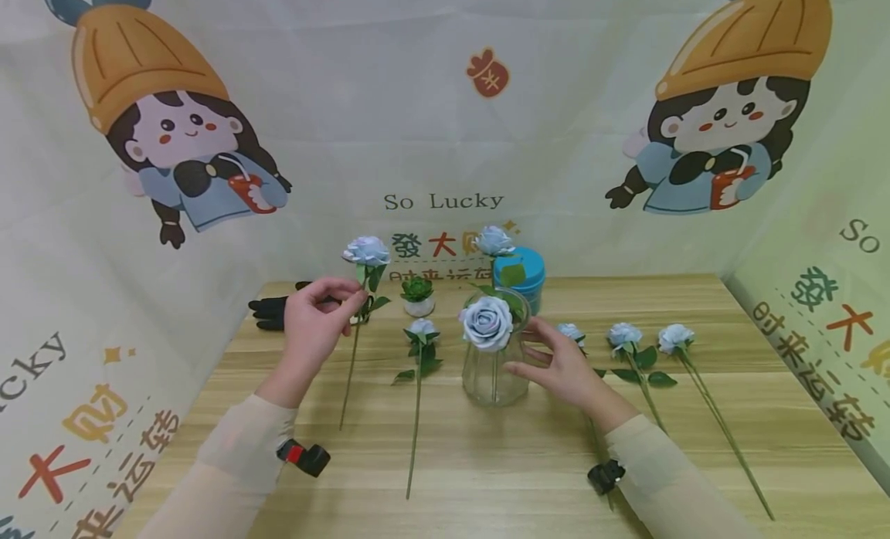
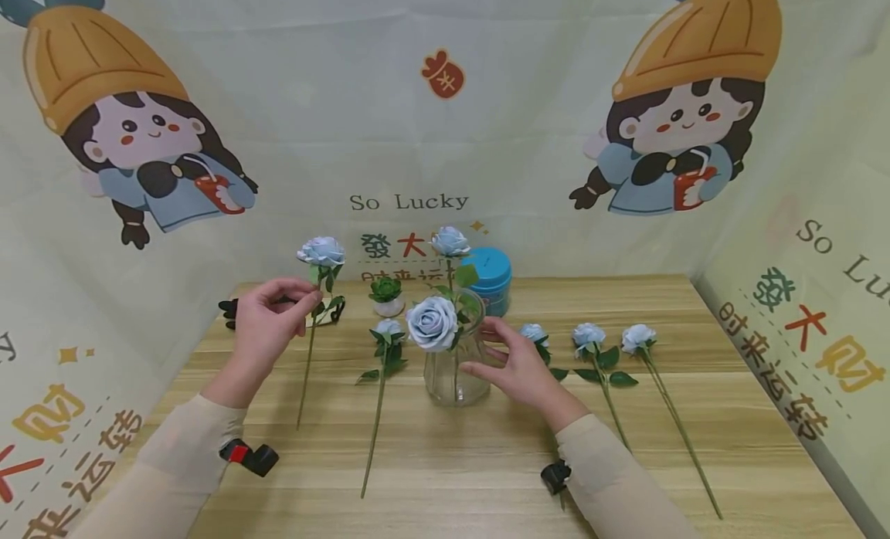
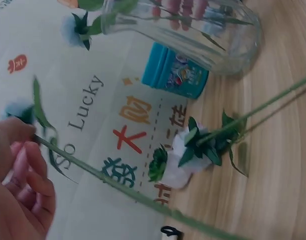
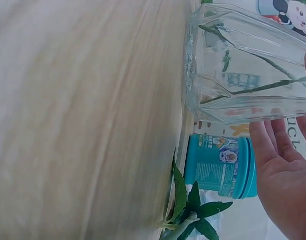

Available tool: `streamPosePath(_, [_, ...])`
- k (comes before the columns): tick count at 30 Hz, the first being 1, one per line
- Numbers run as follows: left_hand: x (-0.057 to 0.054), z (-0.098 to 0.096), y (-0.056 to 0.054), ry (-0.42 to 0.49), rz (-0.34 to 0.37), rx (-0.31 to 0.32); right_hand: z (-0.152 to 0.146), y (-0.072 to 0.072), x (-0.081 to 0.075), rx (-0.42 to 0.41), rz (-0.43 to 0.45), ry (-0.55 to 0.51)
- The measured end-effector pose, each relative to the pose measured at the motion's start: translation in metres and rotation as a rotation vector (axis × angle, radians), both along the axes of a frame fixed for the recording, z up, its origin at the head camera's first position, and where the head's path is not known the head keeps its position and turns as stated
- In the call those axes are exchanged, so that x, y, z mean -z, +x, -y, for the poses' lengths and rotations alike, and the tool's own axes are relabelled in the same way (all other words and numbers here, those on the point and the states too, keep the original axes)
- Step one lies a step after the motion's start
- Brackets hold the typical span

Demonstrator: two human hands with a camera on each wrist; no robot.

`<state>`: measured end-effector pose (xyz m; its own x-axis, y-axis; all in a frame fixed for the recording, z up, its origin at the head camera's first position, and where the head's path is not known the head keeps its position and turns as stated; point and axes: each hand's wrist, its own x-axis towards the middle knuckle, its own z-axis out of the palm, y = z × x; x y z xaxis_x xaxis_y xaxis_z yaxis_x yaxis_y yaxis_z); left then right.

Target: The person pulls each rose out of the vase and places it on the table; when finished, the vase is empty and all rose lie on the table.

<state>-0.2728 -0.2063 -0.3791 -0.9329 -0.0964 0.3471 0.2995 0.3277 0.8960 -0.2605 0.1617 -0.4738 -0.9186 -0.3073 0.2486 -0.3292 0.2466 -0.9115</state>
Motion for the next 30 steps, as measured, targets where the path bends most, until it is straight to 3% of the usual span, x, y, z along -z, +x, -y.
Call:
streamPosePath(5, [0.016,0.012,-0.008,-0.113,0.197,-0.05,0.0,0.0,-0.001,0.002,-0.002,0.002])
streamPosePath(8, [0.03,0.02,-0.011,-0.17,0.272,-0.056,0.0,0.0,-0.002,0.001,0.002,0.004])
streamPosePath(17, [0.071,0.04,-0.02,-0.212,0.366,-0.023,0.0,0.001,0.0,0.006,0.004,0.013])
streamPosePath(30, [0.1,0.042,-0.023,-0.286,0.474,0.014,0.0,0.001,0.0,0.005,-0.007,0.011])
